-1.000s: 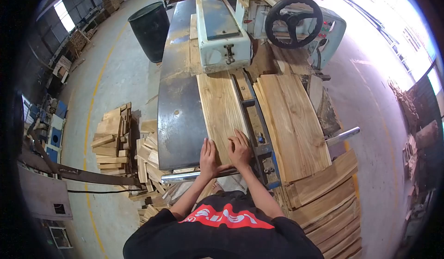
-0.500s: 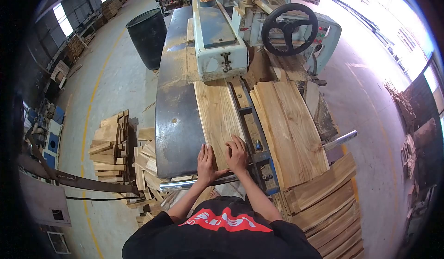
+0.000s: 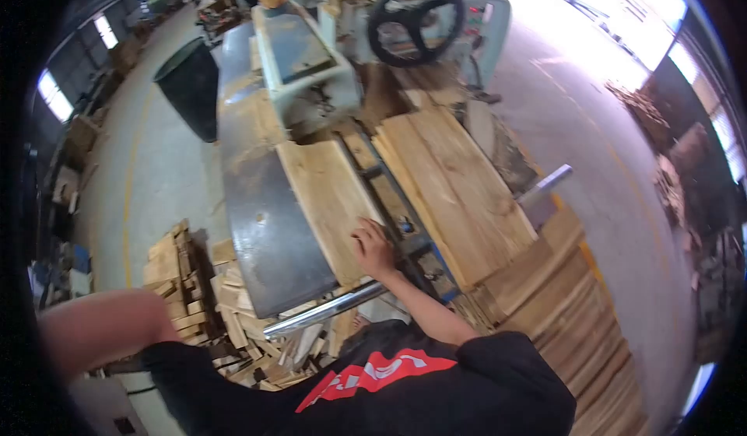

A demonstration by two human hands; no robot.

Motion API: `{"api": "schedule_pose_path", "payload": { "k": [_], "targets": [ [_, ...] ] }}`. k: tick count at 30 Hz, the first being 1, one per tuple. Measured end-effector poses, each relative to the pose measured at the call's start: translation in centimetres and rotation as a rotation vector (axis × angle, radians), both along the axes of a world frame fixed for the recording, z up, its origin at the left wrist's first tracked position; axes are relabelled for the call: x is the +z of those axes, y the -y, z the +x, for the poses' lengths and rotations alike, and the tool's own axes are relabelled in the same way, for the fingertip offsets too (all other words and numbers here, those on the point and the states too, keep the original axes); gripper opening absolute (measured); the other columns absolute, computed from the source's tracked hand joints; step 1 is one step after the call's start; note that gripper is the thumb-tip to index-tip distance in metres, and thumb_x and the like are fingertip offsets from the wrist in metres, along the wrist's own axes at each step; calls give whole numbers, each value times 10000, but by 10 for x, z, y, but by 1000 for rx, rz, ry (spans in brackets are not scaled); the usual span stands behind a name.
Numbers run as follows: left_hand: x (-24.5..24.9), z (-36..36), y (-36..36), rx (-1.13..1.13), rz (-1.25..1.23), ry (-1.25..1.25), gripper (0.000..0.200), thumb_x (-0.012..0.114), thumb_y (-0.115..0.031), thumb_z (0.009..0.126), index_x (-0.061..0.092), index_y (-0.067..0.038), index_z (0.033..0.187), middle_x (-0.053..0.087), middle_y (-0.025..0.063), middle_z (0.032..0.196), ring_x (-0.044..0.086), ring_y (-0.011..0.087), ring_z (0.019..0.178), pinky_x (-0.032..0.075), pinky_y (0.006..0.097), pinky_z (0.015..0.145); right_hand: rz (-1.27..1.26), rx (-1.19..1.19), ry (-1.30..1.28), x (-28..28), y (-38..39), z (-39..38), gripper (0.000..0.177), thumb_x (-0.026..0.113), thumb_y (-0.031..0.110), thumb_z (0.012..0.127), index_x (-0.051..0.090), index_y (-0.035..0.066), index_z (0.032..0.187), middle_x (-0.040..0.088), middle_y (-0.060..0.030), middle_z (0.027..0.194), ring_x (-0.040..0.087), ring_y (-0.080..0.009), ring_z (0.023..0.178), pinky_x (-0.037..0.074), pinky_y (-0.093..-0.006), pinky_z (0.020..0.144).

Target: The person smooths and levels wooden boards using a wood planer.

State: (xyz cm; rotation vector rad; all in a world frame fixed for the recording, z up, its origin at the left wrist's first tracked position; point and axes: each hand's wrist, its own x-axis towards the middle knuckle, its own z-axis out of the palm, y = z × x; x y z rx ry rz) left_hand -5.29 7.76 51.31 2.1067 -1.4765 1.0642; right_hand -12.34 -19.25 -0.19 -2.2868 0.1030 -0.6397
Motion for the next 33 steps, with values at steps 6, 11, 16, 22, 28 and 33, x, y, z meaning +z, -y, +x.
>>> {"api": "schedule_pose_path", "payload": {
  "k": [6,11,16,22,28,33],
  "targets": [
    [11,18,58,-108,335,25,780,868,-254,839,499,-2,1478,559,184,1465,546,294,1308,454,420,1082,-6,-5,66,-23,-3,-10,143,663,151,973,719,68,1076,636,-144,1432,583,-370,1351,495,-470,1094],
    [8,24,83,-100,372,30,892,887,-288,810,427,4,1517,485,201,1517,467,312,1369,399,435,1125,-7,40,73,-27,2,7,164,650,153,958,703,77,1093,609,-162,1454,539,-370,1396,456,-477,1145],
    [-13,26,102,-120,380,9,1007,906,-322,780,356,11,1555,412,217,1570,388,329,1430,345,450,1168,40,17,12,-7,-3,-2,163,642,158,965,703,77,1094,608,-150,1458,533,-354,1410,467,-471,1138],
    [-20,31,115,-114,346,16,1146,928,-363,745,270,18,1601,323,237,1634,294,351,1504,279,468,1220,4,15,83,-2,1,2,124,648,118,977,691,57,1076,621,-161,1442,573,-371,1356,484,-465,1105],
    [-77,7,80,-8,-119,-129,1286,951,-404,709,184,26,1648,235,257,1697,199,372,1577,213,486,1272,9,4,114,-6,0,2,130,675,138,965,706,79,1076,637,-151,1421,574,-356,1363,502,-457,1093],
    [-347,-21,89,387,-428,-869,1404,970,-438,680,112,32,1686,161,274,1750,120,389,1638,158,502,1315,-13,50,40,4,6,-2,264,711,172,941,693,86,1190,610,-141,1474,556,-334,1401,483,-444,1129]
  ]
}}
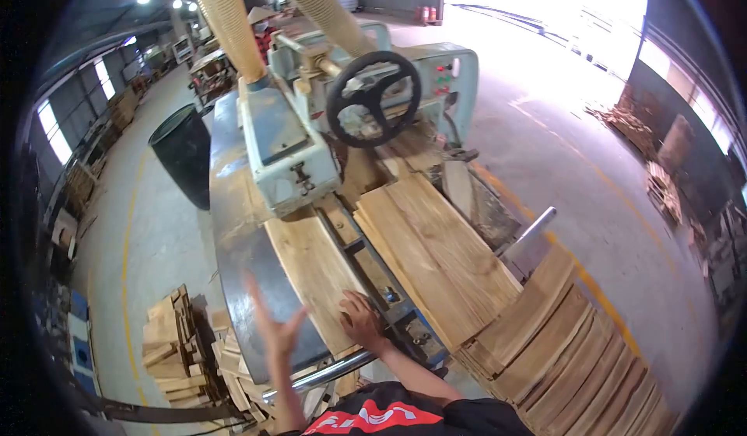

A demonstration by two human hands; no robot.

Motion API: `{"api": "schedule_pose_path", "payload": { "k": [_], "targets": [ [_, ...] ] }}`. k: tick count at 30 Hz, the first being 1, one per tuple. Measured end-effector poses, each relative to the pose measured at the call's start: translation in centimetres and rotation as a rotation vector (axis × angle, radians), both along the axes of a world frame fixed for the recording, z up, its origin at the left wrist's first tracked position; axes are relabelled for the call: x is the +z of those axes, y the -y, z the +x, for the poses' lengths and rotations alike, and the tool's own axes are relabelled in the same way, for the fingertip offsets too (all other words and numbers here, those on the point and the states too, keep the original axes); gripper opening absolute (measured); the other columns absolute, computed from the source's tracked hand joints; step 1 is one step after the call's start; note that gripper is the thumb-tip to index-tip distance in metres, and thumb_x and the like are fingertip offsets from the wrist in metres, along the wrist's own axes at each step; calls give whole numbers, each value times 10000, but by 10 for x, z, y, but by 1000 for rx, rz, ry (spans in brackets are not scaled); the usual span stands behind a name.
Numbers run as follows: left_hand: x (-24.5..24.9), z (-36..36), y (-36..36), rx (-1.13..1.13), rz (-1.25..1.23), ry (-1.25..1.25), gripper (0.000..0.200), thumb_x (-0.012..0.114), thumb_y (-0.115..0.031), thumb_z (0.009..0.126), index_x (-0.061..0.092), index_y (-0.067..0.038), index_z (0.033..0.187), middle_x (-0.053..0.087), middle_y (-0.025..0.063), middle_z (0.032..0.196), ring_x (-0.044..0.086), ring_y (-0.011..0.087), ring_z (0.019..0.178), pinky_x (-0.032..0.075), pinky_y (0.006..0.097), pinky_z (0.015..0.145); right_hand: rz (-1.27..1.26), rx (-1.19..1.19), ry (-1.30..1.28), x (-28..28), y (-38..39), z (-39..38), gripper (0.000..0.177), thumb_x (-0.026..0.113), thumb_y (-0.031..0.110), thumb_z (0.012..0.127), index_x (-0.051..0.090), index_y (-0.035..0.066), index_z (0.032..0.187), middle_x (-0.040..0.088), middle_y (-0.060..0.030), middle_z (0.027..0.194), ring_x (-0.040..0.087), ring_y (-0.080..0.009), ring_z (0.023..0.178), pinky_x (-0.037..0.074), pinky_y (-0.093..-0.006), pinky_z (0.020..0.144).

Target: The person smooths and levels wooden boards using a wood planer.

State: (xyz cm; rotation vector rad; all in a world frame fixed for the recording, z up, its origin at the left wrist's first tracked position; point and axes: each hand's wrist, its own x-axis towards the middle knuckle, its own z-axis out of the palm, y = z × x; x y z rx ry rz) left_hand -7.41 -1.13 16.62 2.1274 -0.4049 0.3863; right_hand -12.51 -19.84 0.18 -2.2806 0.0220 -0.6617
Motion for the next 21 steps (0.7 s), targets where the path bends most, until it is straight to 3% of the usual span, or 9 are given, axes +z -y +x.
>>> {"api": "schedule_pose_path", "payload": {
  "k": [1,2,3,4,6,12,13,21],
  "targets": [
    [-89,-4,-2,9,12,59,1545,996,-520,597,55,32,1690,81,352,1734,62,481,1626,132,519,1314,-13,-4,-57,-4,0,0,377,744,185,917,665,86,1272,574,-149,1520,522,-336,1435,452,-444,1165],
    [-122,-26,1,51,102,-61,1649,1013,-561,519,13,34,1688,31,411,1709,5,548,1609,89,592,1298,24,13,-60,-11,0,3,444,755,220,917,641,86,1325,525,-157,1572,480,-353,1469,423,-454,1191],
    [-135,-48,0,57,355,-227,1709,1016,-589,472,-14,36,1684,16,415,1707,-10,555,1609,48,667,1269,-4,0,-62,-19,0,7,461,752,227,922,631,78,1341,520,-162,1577,475,-363,1471,422,-458,1192],
    [-141,-60,-3,-31,488,-281,1670,994,-617,487,31,38,1684,19,426,1700,-12,555,1610,17,702,1251,-28,-13,-76,-24,-1,7,478,749,235,927,621,70,1357,515,-167,1582,470,-373,1473,420,-462,1193],
    [-144,-69,-4,-114,617,-231,1643,975,-643,482,98,84,1665,74,403,1708,21,526,1619,25,668,1273,-62,-31,-135,-11,-5,2,503,737,230,941,598,50,1389,520,-180,1581,471,-389,1474,419,-472,1193],
    [-162,-38,-12,-236,412,-67,1404,923,-608,640,245,155,1604,282,395,1657,207,484,1605,114,629,1284,-75,-26,-136,2,-6,10,485,721,213,964,595,25,1392,502,-190,1603,456,-387,1493,413,-472,1197],
    [-161,-38,-11,-226,413,-64,1326,905,-583,695,270,150,1599,304,409,1638,231,499,1593,158,590,1289,-84,-32,-132,-1,-6,15,480,718,211,967,596,27,1393,508,-185,1599,458,-381,1492,415,-466,1196],
    [-156,2,-12,-248,366,-88,1288,914,-547,717,278,127,1611,305,398,1646,219,491,1600,182,567,1289,-84,-60,-156,2,-12,51,476,710,224,976,578,38,1393,487,-165,1620,442,-370,1505,424,-473,1189]
  ]
}}
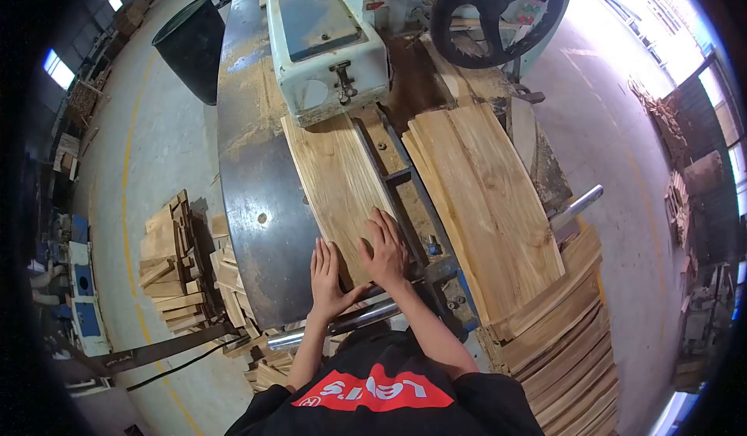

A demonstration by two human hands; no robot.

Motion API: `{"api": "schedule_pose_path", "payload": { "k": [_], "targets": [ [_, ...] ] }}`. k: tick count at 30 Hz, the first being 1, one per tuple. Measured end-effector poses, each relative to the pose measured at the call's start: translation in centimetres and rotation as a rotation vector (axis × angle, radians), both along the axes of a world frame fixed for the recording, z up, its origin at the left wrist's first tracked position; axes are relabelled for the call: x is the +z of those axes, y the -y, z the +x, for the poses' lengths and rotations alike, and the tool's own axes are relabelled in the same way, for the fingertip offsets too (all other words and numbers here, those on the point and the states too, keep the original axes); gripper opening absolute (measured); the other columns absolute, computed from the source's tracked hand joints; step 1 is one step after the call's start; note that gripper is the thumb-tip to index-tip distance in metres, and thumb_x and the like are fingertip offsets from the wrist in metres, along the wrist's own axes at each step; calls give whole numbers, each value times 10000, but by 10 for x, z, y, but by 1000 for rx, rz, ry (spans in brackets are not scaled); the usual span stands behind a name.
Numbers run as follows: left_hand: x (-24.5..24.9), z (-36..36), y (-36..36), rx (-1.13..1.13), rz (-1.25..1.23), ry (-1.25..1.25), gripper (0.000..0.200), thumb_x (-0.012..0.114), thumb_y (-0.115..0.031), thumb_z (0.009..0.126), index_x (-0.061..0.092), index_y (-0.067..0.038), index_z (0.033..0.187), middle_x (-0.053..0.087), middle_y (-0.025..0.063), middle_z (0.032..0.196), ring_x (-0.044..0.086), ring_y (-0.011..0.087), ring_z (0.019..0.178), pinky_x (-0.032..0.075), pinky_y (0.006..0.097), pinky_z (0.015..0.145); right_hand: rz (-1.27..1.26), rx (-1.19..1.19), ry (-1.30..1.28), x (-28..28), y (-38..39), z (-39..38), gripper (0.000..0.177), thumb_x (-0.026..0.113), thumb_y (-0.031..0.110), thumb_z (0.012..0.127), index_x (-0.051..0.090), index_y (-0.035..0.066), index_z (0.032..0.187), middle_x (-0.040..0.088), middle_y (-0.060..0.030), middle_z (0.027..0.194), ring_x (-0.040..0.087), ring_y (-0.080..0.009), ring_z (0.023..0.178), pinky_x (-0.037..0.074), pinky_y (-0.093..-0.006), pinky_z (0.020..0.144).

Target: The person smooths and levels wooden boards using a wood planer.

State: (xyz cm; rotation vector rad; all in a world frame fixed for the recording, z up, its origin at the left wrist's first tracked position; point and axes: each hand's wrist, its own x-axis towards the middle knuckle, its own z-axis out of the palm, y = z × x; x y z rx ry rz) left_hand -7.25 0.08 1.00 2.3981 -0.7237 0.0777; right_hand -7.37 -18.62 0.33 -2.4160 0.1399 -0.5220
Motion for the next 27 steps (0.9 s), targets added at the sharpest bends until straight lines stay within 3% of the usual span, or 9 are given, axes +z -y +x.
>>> {"api": "schedule_pose_path", "payload": {
  "k": [5,13,16,19,22,25,27],
  "targets": [
    [3,41,4,-3,24,50,1236,894,-520,734,301,153,1584,330,422,1615,250,527,1575,211,586,1279,26,-11,32,-4,0,43,452,711,218,965,594,37,1363,498,-164,1606,448,-369,1499,441,-470,1174],
    [-6,116,3,21,65,153,1171,899,-510,753,359,126,1575,382,374,1614,270,501,1575,234,557,1285,-23,19,160,-25,0,133,467,685,212,975,597,30,1396,512,-199,1579,457,-398,1481,428,-486,1184],
    [-14,117,2,96,90,219,1176,886,-505,793,294,56,1640,361,315,1658,243,485,1588,228,540,1289,16,50,159,-12,3,145,448,713,222,945,621,18,1333,554,-207,1525,483,-402,1454,398,-485,1210],
    [-13,99,3,247,-47,163,1222,892,-498,796,229,66,1654,298,332,1681,206,485,1598,232,517,1293,49,248,6,24,26,137,457,743,246,921,642,15,1303,598,-200,1474,493,-401,1441,385,-500,1218],
    [-16,58,-1,273,-4,129,1225,887,-491,816,199,84,1651,232,362,1688,174,490,1602,213,519,1300,-22,20,224,70,61,76,473,788,262,881,665,80,1300,633,-174,1422,526,-384,1400,435,-487,1153],
    [-19,21,1,275,27,119,1130,852,-479,862,251,92,1630,254,340,1689,176,476,1605,203,522,1306,-334,-379,51,85,104,-8,652,834,451,843,656,100,1363,546,-225,1512,416,-446,1449,259,-622,1228],
    [-17,21,-1,250,66,153,1084,835,-475,881,280,95,1617,267,323,1691,178,467,1608,207,520,1305,-398,-552,-235,106,116,-65,805,858,492,814,599,77,1454,475,-270,1545,416,-464,1434,303,-603,1214]
  ]
}}
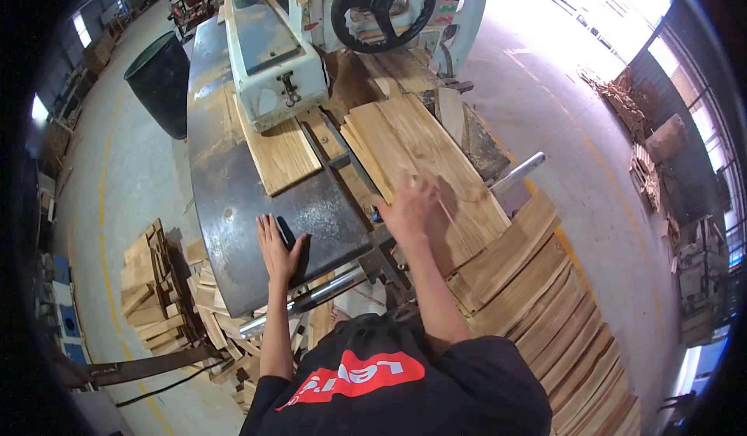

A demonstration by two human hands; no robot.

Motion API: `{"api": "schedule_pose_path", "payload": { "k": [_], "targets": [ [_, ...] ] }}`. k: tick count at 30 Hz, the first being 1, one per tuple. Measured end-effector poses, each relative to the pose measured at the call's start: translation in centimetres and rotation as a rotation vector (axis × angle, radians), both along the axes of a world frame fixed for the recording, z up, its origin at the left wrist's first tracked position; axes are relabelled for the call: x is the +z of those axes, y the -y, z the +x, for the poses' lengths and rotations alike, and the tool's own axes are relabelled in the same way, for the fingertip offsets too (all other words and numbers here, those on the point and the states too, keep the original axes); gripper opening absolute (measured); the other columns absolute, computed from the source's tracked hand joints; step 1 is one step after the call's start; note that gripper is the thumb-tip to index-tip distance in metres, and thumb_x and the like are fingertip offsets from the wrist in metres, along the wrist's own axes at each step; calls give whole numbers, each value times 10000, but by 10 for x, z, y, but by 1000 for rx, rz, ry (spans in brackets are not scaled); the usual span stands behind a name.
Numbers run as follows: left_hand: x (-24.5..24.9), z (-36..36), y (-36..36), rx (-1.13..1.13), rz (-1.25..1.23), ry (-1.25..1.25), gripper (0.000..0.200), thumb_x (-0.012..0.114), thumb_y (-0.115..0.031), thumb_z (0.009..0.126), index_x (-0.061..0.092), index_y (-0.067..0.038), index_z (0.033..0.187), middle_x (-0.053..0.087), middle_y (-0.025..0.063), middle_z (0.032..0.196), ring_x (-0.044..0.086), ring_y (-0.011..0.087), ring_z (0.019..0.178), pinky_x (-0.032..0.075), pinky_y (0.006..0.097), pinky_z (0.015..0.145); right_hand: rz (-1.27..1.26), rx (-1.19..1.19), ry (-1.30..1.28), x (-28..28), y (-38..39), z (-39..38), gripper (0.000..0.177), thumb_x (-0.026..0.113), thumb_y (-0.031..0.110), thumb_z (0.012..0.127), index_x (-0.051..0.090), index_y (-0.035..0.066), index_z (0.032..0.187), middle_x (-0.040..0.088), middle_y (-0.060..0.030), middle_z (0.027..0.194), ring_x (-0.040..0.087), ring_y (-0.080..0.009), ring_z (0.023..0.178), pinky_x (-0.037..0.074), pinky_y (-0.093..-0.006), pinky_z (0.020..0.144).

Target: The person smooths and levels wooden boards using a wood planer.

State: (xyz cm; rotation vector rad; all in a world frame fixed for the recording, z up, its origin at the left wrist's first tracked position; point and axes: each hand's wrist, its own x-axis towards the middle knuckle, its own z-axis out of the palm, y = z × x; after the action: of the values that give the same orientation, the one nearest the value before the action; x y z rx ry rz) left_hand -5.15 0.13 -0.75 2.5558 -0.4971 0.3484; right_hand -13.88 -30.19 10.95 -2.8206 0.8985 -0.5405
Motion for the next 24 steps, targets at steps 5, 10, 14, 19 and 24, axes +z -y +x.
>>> {"api": "schedule_pose_path", "payload": {
  "k": [5,10,14,19,24],
  "targets": [
    [1,5,1,36,-134,119,731,817,-359,917,561,75,1446,566,275,1513,381,459,1528,321,527,1245,94,76,-41,-14,26,-47,736,871,367,817,604,88,1443,524,-276,1431,480,-463,1349,446,-558,1087],
    [12,-45,8,-35,-470,41,709,895,-237,841,604,24,1432,601,273,1473,436,443,1506,450,483,1140,95,193,37,-4,11,-57,581,796,265,869,628,73,1391,653,-255,1232,629,-455,1132,516,-540,960],
    [68,-135,31,-287,-558,-187,1030,977,-353,742,472,-37,1583,348,266,1690,362,405,1565,346,501,1237,329,452,175,16,-6,-61,363,706,172,932,653,14,1255,706,-244,916,705,-439,872,555,-525,791],
    [78,-190,51,-484,-373,-342,1611,1057,-525,474,143,47,1671,147,361,1709,123,537,1601,230,567,1282,1051,511,239,-26,-50,-49,198,640,131,1069,688,-61,1080,643,28,829,504,-24,815,456,-260,673],
    [46,-194,31,-273,-414,-340,1464,1022,-295,534,165,59,1667,228,354,1688,190,512,1597,285,548,1270,1370,503,369,-97,-93,-30,289,669,114,1026,682,-73,1246,753,-180,992,687,-133,936,547,-304,850]
  ]
}}
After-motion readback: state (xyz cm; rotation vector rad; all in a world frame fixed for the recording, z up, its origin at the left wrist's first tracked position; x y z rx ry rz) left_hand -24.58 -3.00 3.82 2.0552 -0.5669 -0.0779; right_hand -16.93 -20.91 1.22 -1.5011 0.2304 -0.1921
